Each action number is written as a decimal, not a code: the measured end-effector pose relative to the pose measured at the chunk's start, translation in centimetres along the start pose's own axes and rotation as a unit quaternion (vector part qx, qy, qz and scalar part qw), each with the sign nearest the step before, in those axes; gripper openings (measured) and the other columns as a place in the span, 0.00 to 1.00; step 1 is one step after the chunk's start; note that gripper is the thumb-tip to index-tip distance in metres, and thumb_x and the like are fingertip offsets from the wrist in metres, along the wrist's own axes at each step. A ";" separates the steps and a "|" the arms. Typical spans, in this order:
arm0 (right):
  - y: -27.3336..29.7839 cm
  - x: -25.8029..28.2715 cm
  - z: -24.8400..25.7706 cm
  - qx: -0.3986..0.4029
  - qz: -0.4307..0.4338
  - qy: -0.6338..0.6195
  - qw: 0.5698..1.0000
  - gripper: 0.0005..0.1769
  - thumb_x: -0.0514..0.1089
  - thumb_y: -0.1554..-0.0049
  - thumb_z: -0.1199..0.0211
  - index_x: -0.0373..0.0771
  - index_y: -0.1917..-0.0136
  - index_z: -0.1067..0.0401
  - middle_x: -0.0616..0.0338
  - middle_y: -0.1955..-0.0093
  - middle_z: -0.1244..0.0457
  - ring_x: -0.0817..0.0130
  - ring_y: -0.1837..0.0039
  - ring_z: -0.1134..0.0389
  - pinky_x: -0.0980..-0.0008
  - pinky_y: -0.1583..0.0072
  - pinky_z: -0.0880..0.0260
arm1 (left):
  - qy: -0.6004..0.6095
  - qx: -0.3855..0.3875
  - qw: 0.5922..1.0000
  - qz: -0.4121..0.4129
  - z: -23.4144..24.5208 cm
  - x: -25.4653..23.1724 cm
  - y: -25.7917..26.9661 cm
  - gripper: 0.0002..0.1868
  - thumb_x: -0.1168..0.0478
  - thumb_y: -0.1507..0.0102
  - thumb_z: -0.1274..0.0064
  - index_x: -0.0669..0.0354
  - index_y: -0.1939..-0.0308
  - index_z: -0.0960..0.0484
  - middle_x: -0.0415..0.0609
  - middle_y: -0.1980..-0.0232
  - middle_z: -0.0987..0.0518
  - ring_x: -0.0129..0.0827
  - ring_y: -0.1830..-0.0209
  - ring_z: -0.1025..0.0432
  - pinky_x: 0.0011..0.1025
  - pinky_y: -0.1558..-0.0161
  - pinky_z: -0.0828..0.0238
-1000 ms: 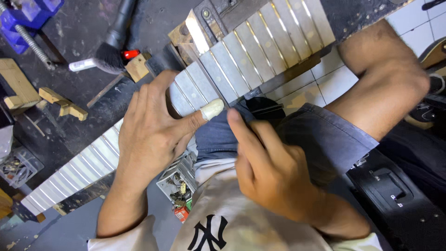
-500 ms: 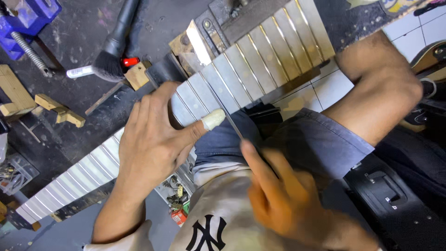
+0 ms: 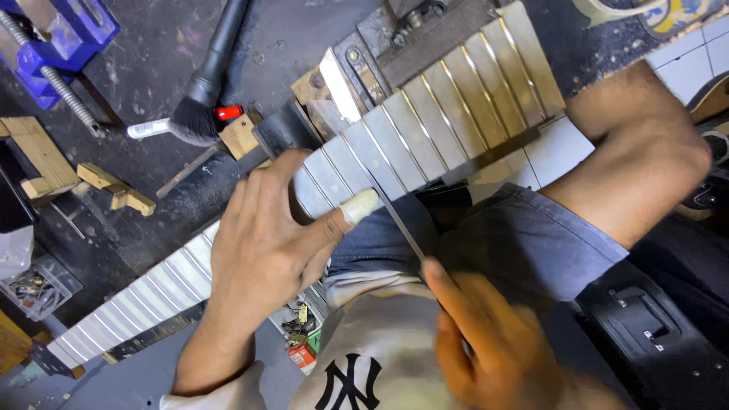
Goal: The person files the edges of a guitar fretboard clamped in a vise using a metal file. They repeatedly move the file along the fretboard edges to smooth or shape the wood.
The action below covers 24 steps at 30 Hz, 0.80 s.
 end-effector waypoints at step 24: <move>-7.4 1.7 0.2 0.000 0.034 -0.037 0.999 0.27 0.35 0.34 0.51 0.25 0.23 0.37 0.49 0.43 0.33 0.52 0.50 0.27 0.60 0.52 0.25 | 0.007 -0.011 1.000 -0.005 0.5 -0.3 -0.4 0.15 0.54 0.27 0.42 0.59 0.42 0.18 0.75 0.39 0.27 0.60 0.53 0.28 0.50 0.59 0.27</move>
Point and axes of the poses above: each hand's wrist, its own y-axis away from the middle knuckle, its own z-axis out of the back of the hand, x = y × z, the point moved 4 cm from there along -y, towards the middle knuckle
